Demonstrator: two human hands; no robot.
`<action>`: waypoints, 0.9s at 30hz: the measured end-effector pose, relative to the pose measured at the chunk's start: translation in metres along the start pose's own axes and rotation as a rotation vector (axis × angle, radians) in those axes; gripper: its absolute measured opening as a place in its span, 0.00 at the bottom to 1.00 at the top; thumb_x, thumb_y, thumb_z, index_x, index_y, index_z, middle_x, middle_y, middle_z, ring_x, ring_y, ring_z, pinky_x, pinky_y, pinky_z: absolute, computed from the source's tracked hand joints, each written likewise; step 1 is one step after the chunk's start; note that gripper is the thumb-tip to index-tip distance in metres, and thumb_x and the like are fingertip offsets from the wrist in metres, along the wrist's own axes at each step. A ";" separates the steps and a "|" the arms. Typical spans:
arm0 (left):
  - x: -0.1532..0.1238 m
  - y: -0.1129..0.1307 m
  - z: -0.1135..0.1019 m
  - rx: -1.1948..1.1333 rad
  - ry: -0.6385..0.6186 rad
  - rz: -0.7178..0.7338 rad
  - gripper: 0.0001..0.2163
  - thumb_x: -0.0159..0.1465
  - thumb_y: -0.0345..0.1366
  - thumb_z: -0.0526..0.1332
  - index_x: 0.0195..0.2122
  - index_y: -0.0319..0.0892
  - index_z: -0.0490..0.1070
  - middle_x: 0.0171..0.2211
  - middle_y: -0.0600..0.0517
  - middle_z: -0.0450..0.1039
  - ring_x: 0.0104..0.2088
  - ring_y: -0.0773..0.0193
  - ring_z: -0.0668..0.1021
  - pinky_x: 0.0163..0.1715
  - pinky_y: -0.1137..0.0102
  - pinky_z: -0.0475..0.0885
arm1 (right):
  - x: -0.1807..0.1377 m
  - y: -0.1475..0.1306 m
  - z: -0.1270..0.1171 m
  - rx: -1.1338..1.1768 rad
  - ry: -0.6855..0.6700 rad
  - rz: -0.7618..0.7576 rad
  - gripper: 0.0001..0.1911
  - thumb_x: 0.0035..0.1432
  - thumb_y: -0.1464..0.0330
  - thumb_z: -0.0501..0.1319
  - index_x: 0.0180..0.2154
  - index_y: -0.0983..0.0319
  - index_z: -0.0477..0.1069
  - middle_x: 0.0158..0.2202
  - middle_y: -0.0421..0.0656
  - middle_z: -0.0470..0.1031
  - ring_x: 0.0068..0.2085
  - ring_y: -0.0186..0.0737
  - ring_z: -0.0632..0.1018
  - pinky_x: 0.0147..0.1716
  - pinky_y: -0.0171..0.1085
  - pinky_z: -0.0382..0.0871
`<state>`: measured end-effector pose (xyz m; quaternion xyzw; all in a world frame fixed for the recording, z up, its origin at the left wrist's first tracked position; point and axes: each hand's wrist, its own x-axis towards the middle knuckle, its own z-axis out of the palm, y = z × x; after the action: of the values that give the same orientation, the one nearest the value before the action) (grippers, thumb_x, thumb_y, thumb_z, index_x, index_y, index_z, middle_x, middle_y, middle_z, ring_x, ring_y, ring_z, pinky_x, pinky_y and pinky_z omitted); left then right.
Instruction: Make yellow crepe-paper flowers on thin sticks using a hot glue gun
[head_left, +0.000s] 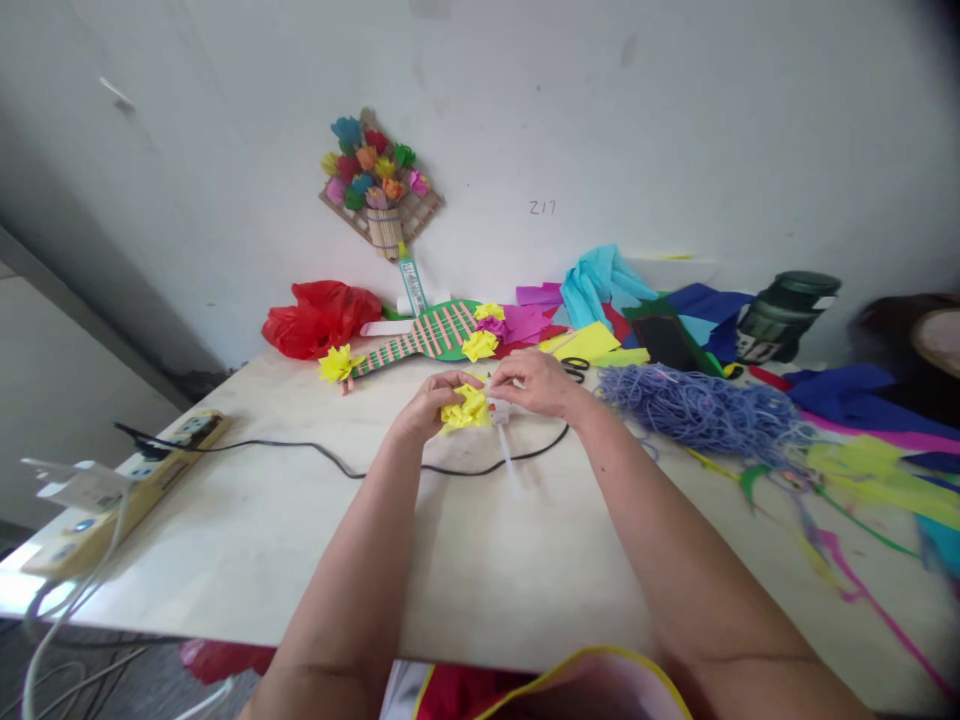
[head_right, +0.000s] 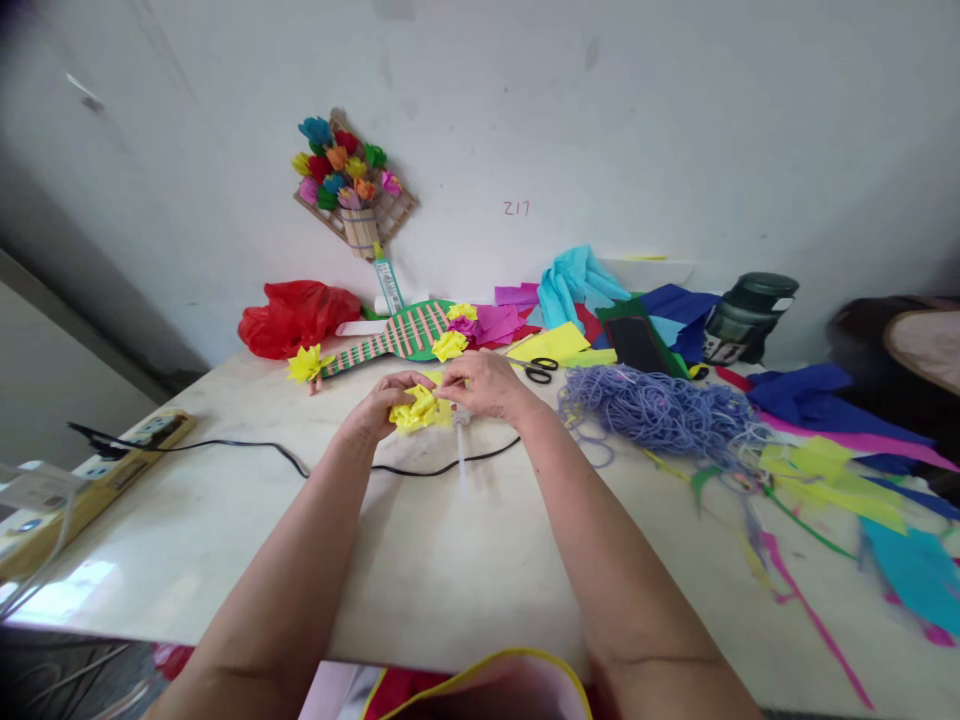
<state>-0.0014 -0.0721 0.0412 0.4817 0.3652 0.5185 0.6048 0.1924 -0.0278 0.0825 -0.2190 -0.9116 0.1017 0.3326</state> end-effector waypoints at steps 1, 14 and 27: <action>0.000 0.000 0.000 0.003 0.001 -0.001 0.15 0.40 0.29 0.61 0.32 0.36 0.74 0.22 0.50 0.76 0.19 0.65 0.75 0.20 0.73 0.67 | 0.000 0.001 0.000 -0.002 0.003 0.000 0.06 0.51 0.67 0.65 0.24 0.60 0.75 0.23 0.38 0.75 0.27 0.32 0.69 0.31 0.33 0.56; -0.001 0.002 0.002 0.013 0.013 0.009 0.15 0.40 0.29 0.61 0.31 0.36 0.75 0.22 0.50 0.76 0.19 0.66 0.74 0.19 0.74 0.66 | 0.000 0.007 0.002 0.024 -0.013 0.018 0.09 0.52 0.67 0.65 0.22 0.61 0.73 0.22 0.37 0.72 0.27 0.32 0.68 0.33 0.34 0.55; -0.001 0.002 0.003 0.008 0.042 0.024 0.15 0.39 0.29 0.62 0.31 0.36 0.75 0.23 0.49 0.77 0.19 0.65 0.75 0.19 0.74 0.67 | 0.001 0.008 0.002 -0.019 -0.043 0.007 0.10 0.52 0.68 0.64 0.20 0.62 0.70 0.20 0.37 0.70 0.27 0.32 0.67 0.33 0.36 0.53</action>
<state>0.0007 -0.0735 0.0434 0.4775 0.3743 0.5341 0.5888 0.1936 -0.0204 0.0788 -0.2231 -0.9187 0.0988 0.3107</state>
